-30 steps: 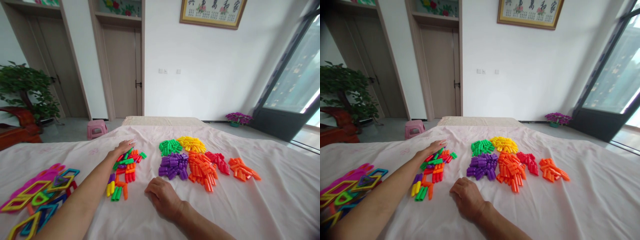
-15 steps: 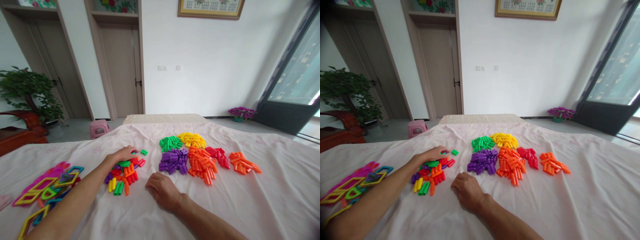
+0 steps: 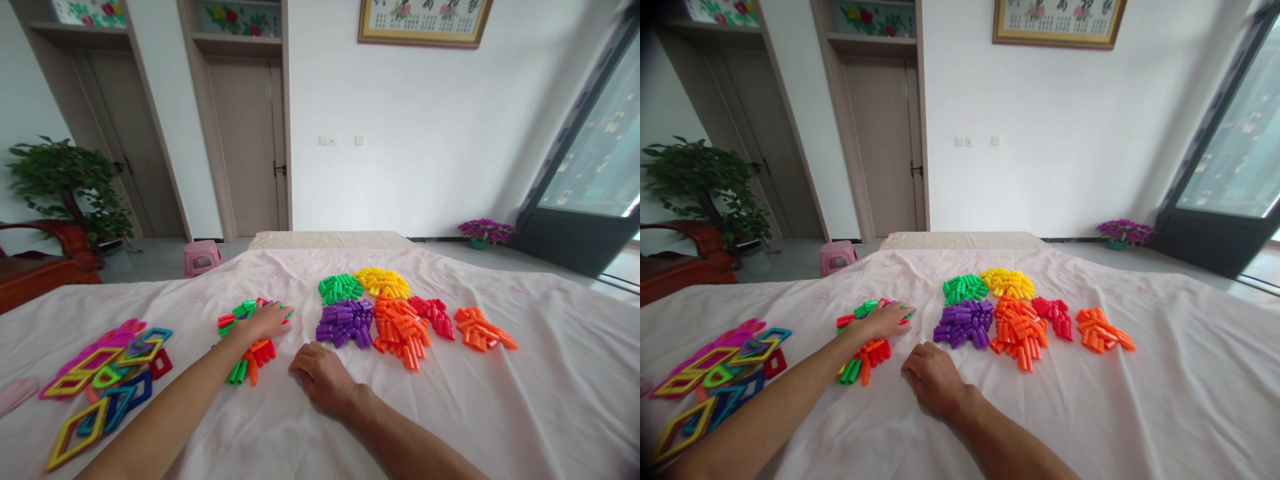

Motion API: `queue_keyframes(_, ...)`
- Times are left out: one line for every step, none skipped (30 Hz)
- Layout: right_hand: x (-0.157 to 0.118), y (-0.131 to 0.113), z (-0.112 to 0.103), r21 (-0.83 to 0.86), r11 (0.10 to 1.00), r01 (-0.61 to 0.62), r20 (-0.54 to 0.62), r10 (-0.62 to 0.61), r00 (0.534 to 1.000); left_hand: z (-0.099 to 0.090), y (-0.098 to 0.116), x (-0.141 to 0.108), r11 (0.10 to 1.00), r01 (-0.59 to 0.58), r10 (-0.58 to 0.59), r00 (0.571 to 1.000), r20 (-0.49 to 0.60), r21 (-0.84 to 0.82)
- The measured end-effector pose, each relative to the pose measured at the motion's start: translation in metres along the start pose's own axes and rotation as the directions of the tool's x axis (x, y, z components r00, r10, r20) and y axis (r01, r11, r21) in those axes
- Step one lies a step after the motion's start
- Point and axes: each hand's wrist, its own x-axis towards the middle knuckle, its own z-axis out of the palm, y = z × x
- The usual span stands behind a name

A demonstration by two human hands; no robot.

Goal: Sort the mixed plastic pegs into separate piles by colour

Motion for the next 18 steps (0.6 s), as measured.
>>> queue_keyframes(0.0,0.0,0.0,-0.003,1.0,0.002,0.001,-0.002,1.0,-0.001,-0.001,-0.007,1.0,0.001,-0.001,1.0,0.0,0.0)
queue_keyframes(0.0,0.0,0.0,-0.007,1.0,0.005,0.003,-0.005,1.0,-0.003,-0.004,-0.014,1.0,-0.012,0.012,1.0,-0.003,-0.017)
queue_keyframes(0.0,0.0,0.0,-0.01,1.0,0.009,0.003,-0.009,1.0,-0.005,-0.008,-0.021,0.998,-0.035,0.034,0.999,-0.016,-0.054)
queue_keyframes(0.0,0.0,0.0,-0.012,1.0,0.014,0.003,-0.014,1.0,-0.006,-0.013,-0.027,0.992,-0.059,0.053,0.997,-0.052,-0.11)
queue_keyframes(0.0,0.0,0.0,-0.015,1.0,0.018,0.002,-0.018,1.0,-0.007,-0.02,-0.032,0.982,-0.079,0.059,0.991,-0.117,-0.173)
queue_keyframes(0.0,-0.001,0.0,-0.018,1.0,0.021,0.001,-0.021,1.0,-0.007,-0.029,-0.037,0.968,-0.087,0.039,0.979,-0.202,-0.237)
queue_keyframes(0.0,-0.001,-0.001,-0.021,1.0,0.022,0.002,-0.022,1.0,-0.006,-0.04,-0.041,0.954,-0.069,-0.023,0.953,-0.301,-0.291)
queue_keyframes(0.0,-0.002,-0.001,-0.025,0.999,0.021,0.003,-0.021,1.0,-0.003,-0.052,-0.044,0.943,-0.025,-0.112,0.915,-0.388,-0.332)
queue_keyframes(0.0,-0.002,-0.001,-0.027,0.999,0.019,0.005,-0.019,1.0,0.002,-0.065,-0.047,0.927,0.04,-0.219,0.865,-0.452,-0.372)
queue_keyframes(-0.001,-0.003,-0.001,-0.028,0.999,0.017,0.005,-0.017,1.0,0.007,-0.078,-0.05,0.902,0.112,-0.327,0.808,-0.49,-0.417)
queue_keyframes(-0.001,-0.004,-0.001,-0.027,1.0,0.014,0.002,-0.014,1.0,0.014,-0.09,-0.053,0.87,0.177,-0.421,0.752,-0.507,-0.46)
queue_keyframes(-0.002,-0.004,0.0,-0.027,1.0,0.01,-0.002,-0.01,1.0,0.02,-0.1,-0.055,0.837,0.233,-0.494,0.711,-0.501,-0.495)
queue_keyframes(-0.002,-0.004,0.001,-0.028,1.0,0.004,-0.008,-0.005,1.0,0.027,-0.109,-0.057,0.809,0.271,-0.545,0.679,-0.491,-0.522)
queue_keyframes(-0.001,-0.005,0.001,-0.034,0.999,-0.002,-0.014,0.002,1.0,0.033,-0.114,-0.058,0.792,0.287,-0.569,0.667,-0.481,-0.539)
queue_keyframes(0.001,-0.004,0.002,-0.046,0.999,-0.008,-0.014,0.008,1.0,0.038,-0.118,-0.059,0.785,0.291,-0.576,0.669,-0.47,-0.548)
queue_keyframes(0.004,-0.004,0.003,-0.063,0.998,-0.015,-0.01,0.014,1.0,0.042,-0.119,-0.059,0.791,0.284,-0.562,0.685,-0.463,-0.541)
queue_keyframes(0.008,-0.003,0.003,-0.084,0.996,-0.02,-0.002,0.02,1.0,0.044,-0.119,-0.059,0.808,0.282,-0.54,0.704,-0.461,-0.517)
queue_keyframes(0.015,-0.002,0.003,-0.106,0.994,-0.024,0.007,0.025,1.0,0.046,-0.119,-0.058,0.825,0.284,-0.52,0.72,-0.46,-0.488)
